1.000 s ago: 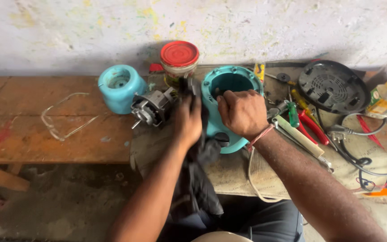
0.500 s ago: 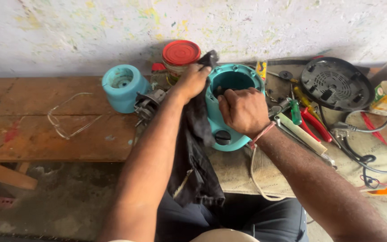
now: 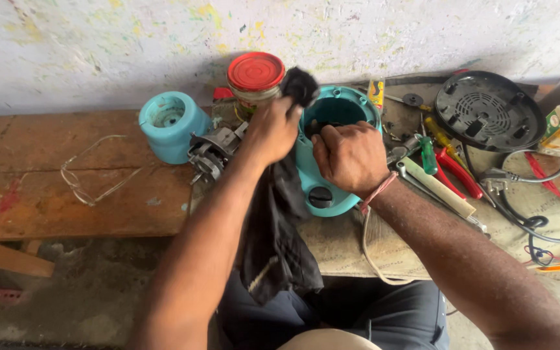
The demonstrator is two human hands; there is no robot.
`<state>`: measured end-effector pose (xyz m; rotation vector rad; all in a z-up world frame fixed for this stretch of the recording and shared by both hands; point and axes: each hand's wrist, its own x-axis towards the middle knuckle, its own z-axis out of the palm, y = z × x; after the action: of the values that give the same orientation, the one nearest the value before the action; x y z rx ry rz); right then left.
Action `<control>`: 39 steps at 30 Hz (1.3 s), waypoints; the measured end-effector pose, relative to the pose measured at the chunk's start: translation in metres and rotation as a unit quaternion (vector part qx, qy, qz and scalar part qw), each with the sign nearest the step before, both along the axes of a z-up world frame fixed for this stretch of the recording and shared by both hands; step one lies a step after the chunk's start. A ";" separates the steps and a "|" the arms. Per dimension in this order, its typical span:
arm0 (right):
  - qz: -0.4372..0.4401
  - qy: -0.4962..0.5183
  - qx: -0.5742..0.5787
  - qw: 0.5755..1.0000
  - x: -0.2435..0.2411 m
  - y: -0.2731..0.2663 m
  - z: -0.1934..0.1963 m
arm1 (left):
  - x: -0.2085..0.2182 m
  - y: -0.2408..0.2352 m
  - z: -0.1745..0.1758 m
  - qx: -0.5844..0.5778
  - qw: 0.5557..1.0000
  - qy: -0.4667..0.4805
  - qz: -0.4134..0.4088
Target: The person cleans and reassembles a blender motor housing by wiping the interior and motor components with a cloth before using a screwdriver to secure the internal parts.
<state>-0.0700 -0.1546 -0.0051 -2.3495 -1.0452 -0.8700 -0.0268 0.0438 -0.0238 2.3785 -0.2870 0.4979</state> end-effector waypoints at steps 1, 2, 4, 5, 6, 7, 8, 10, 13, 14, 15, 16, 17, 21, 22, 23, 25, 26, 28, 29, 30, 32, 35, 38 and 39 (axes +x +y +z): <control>-0.005 0.003 -0.006 1.000 -0.001 -0.001 0.000 | 0.015 0.000 0.002 0.028 1.000 0.008 -0.011; -0.011 0.002 -0.007 1.000 -0.001 0.000 0.001 | 0.030 0.001 0.005 0.039 0.999 0.023 -0.018; -0.006 0.005 -0.001 1.000 -0.001 0.000 0.003 | 0.056 -0.003 0.010 0.059 0.996 0.054 -0.036; -0.006 0.006 0.002 1.000 -0.002 -0.001 0.003 | 0.066 -0.007 0.010 0.067 0.995 0.059 -0.042; -0.009 0.004 0.001 1.000 -0.001 -0.001 0.004 | 0.075 -0.010 0.009 0.074 0.994 0.063 -0.047; -0.012 0.001 0.000 1.000 -0.001 -0.002 0.005 | 0.082 -0.011 0.008 0.081 0.993 0.068 -0.051; -0.011 0.001 0.000 1.000 -0.002 0.001 0.004 | 0.087 -0.008 0.007 0.063 0.992 0.096 -0.057; -0.010 0.001 -0.001 1.000 -0.004 0.002 0.003 | 0.096 -0.005 0.002 0.027 0.986 0.150 -0.074; -0.017 -0.005 -0.005 1.000 -0.006 -0.001 -0.001 | 0.090 0.010 -0.020 -0.268 0.935 0.201 -0.118; -0.019 -0.013 -0.004 1.000 -0.003 0.000 0.001 | 0.082 0.014 -0.028 -0.268 0.948 0.147 -0.092; -0.015 -0.015 0.000 1.000 -0.001 0.001 0.003 | 0.069 0.017 -0.037 -0.267 0.957 0.093 -0.066; -0.015 -0.013 0.006 1.000 -0.002 0.001 0.001 | 0.058 0.021 -0.043 -0.288 0.951 0.102 -0.049; -0.015 -0.010 0.012 1.000 -0.003 0.001 0.000 | 0.047 0.026 -0.047 -0.309 0.944 0.111 -0.032; 0.002 -0.013 -0.006 1.000 0.000 -0.004 0.000 | 0.050 0.027 -0.043 -0.252 0.961 0.117 -0.010; 0.010 -0.010 -0.008 1.000 0.000 -0.004 0.000 | 0.061 0.024 -0.039 -0.209 0.970 0.127 0.002; 0.017 -0.008 -0.010 1.000 0.000 -0.003 0.000 | 0.079 0.016 -0.033 -0.167 0.976 0.136 0.013; 0.008 0.003 -0.007 1.000 0.000 -0.002 0.000 | 0.109 0.004 -0.022 0.000 0.996 0.073 -0.045; -0.001 0.006 -0.005 1.000 0.001 -0.002 0.001 | 0.120 -0.002 -0.016 -0.008 0.992 0.110 -0.055; 0.001 -0.003 -0.001 1.000 0.000 -0.003 0.001 | 0.134 -0.014 -0.006 -0.022 0.979 0.184 -0.079; 0.000 -0.008 0.000 1.000 0.001 -0.004 0.001 | 0.135 -0.017 -0.002 -0.026 0.977 0.198 -0.075; -0.002 -0.002 0.001 1.000 0.000 -0.004 0.001 | 0.133 -0.018 0.001 -0.031 0.974 0.213 -0.069; -0.005 0.009 0.003 1.000 0.000 -0.003 0.002 | 0.124 -0.016 0.005 -0.058 0.972 0.221 -0.058; 0.002 -0.004 0.000 1.000 -0.002 -0.002 0.000 | 0.086 0.000 -0.009 -0.131 0.972 0.194 -0.024; -0.009 -0.002 -0.007 1.000 0.000 -0.002 -0.002 | 0.045 0.021 -0.022 -0.158 0.984 0.087 0.002; -0.009 0.000 -0.005 1.000 -0.001 -0.004 -0.002 | 0.036 0.022 -0.025 -0.159 0.986 0.041 0.004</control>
<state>-0.0706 -0.1587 -0.0074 -2.3718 -1.0323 -0.8743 0.0088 0.0655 -0.0491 2.0833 -0.1486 0.4130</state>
